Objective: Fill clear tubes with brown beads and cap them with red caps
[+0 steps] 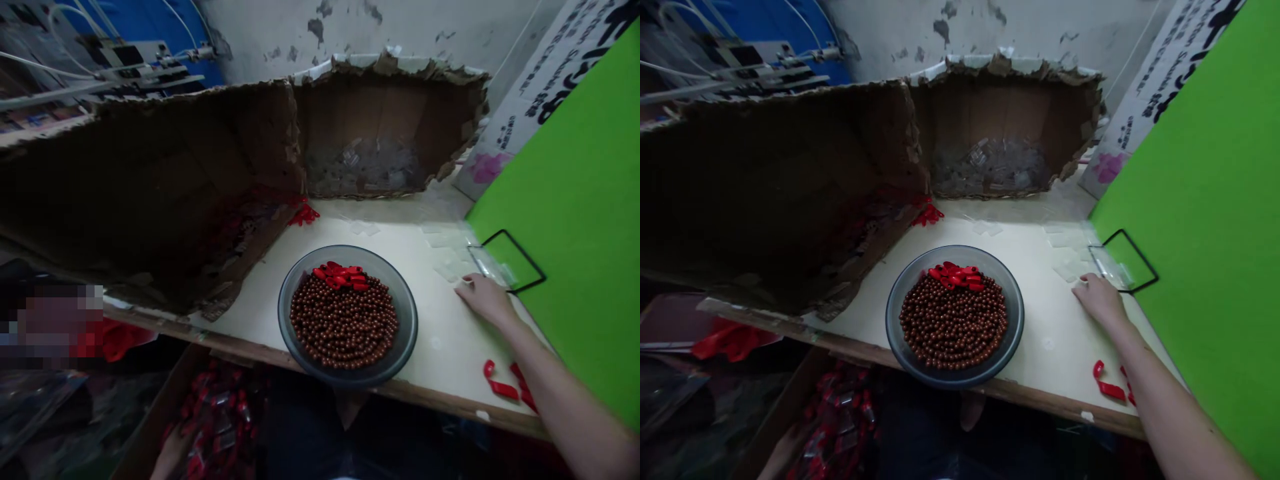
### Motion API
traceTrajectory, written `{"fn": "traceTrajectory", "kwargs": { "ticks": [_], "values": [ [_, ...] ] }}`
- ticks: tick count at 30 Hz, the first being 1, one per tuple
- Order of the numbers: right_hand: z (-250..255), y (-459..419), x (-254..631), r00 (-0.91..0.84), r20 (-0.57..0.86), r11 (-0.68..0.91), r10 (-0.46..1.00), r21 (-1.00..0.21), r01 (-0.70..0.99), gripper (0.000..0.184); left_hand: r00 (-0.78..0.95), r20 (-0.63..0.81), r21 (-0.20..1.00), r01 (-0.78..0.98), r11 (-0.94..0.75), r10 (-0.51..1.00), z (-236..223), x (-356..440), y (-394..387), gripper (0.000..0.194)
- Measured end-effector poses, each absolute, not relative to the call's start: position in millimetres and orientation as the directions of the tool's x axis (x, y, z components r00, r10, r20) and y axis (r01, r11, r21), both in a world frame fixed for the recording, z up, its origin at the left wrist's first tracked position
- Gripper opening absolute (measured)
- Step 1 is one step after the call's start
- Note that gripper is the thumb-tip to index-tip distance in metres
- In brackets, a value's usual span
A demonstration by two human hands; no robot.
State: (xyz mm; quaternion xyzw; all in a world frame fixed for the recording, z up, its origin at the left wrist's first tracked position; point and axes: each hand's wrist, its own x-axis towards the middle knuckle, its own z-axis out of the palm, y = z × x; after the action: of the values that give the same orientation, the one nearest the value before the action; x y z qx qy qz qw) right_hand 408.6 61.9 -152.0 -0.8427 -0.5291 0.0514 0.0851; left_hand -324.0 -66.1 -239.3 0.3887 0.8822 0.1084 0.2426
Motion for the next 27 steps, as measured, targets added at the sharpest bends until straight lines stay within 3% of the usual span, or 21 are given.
{"fn": "traceTrajectory", "kwargs": {
  "ticks": [2,4,7,9,11,14,17,20,23,27],
  "values": [
    [-146,56,400,0.417,-0.039,-0.416,0.908,-0.196,0.888,0.043,-0.592,-0.355,0.414,0.594,0.69,0.723,-239,-313,-63,0.024],
    [-126,52,383,0.406,-0.025,-0.399,0.913,-0.256,0.881,0.044,-0.625,-0.25,0.458,0.597,0.659,0.74,-218,-296,-49,0.029],
    [-81,48,338,0.444,0.084,-0.329,0.892,-0.552,0.767,0.062,-0.64,0.025,0.601,0.624,0.501,0.768,-163,-257,-17,0.038],
    [-53,47,300,0.398,0.136,-0.174,0.907,-0.741,0.649,0.056,-0.593,0.192,0.713,0.632,0.303,0.782,-126,-221,5,0.044],
    [-34,47,262,0.233,0.107,-0.04,0.967,-0.836,0.547,0.036,-0.528,0.326,0.791,0.606,0.079,0.784,-96,-179,22,0.042],
    [-26,49,216,-0.106,0.009,0.062,0.994,-0.857,0.511,0.035,-0.314,0.452,0.787,0.581,-0.208,0.835,-72,-114,38,0.031],
    [-34,53,189,-0.378,-0.058,0.186,0.924,-0.796,0.576,0.047,-0.141,0.479,0.794,0.49,-0.359,0.866,-66,-66,48,0.025],
    [-49,59,180,-0.535,-0.064,0.378,0.842,-0.638,0.671,0.038,-0.063,0.436,0.816,0.449,-0.365,0.898,-67,-44,53,0.026],
    [-61,70,182,-0.557,-0.145,0.468,0.818,-0.396,0.79,0.026,-0.064,0.387,0.831,0.456,-0.318,0.92,-70,-41,54,0.025],
    [-69,88,183,-0.429,-0.301,0.449,0.852,-0.003,0.893,0.025,-0.046,0.35,0.837,0.464,-0.29,0.936,-73,-43,52,0.024]
  ]
}}
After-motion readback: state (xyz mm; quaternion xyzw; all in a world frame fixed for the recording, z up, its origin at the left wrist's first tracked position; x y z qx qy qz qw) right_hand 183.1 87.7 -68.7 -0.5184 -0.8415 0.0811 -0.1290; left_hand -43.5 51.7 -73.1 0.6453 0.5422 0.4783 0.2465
